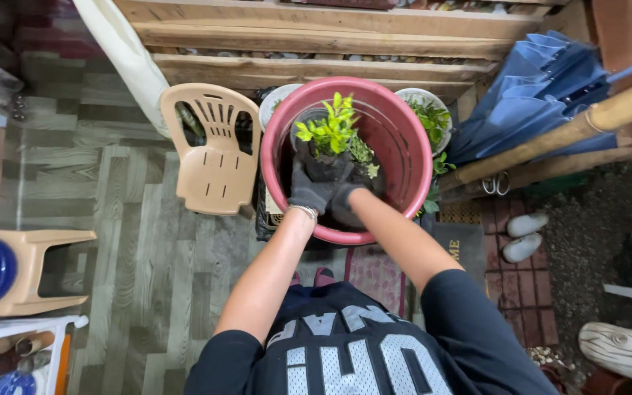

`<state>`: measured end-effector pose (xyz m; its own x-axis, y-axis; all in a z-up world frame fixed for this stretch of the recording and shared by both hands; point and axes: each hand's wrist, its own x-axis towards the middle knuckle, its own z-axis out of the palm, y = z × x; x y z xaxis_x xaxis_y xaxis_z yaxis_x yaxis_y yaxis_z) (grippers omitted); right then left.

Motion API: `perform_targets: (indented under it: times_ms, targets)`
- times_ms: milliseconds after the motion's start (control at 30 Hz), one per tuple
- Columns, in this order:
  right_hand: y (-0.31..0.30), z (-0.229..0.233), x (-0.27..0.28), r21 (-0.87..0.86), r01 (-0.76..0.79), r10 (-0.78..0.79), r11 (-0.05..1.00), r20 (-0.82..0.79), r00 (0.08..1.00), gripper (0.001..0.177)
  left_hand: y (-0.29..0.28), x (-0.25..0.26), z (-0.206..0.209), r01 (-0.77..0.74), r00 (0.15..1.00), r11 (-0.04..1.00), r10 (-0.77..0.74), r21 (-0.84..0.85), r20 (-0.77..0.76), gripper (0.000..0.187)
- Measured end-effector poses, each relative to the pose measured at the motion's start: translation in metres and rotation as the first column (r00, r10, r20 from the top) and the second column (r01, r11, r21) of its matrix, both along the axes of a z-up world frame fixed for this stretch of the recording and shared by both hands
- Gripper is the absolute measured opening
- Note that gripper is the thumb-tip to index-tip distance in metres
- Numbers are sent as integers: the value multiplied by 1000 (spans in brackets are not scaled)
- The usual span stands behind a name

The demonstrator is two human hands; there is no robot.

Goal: Repotting a small plant from its original container into a larger pot with fresh soil.

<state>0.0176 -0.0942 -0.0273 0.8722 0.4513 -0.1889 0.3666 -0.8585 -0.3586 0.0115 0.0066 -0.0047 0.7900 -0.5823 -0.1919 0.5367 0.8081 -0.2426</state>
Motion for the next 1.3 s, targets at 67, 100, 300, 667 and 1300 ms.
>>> perform_targets:
  times_ms: [67,100,300,667,1300]
  targets:
    - [61,26,-1,-141,129,-100,982,196,976,57,0,-3,8,20,995,991,-7,133,-97,77]
    - [36,-12,10,-203,207,-141,957,297,944,59,1,-3,9,21,995,991,-8,134,-98,77]
    - [-30,-101,14,-446,74,145,892,436,888,76,0,1,-3,4,999,1000,-4,6,34,79]
    - [-99,43,-40,383,-140,320,913,-462,827,36,-1,11,-8,33,999,973,-23,229,-47,66]
    - [-36,174,-59,490,368,-503,790,176,846,35,-11,16,-41,39,997,954,-58,296,57,56]
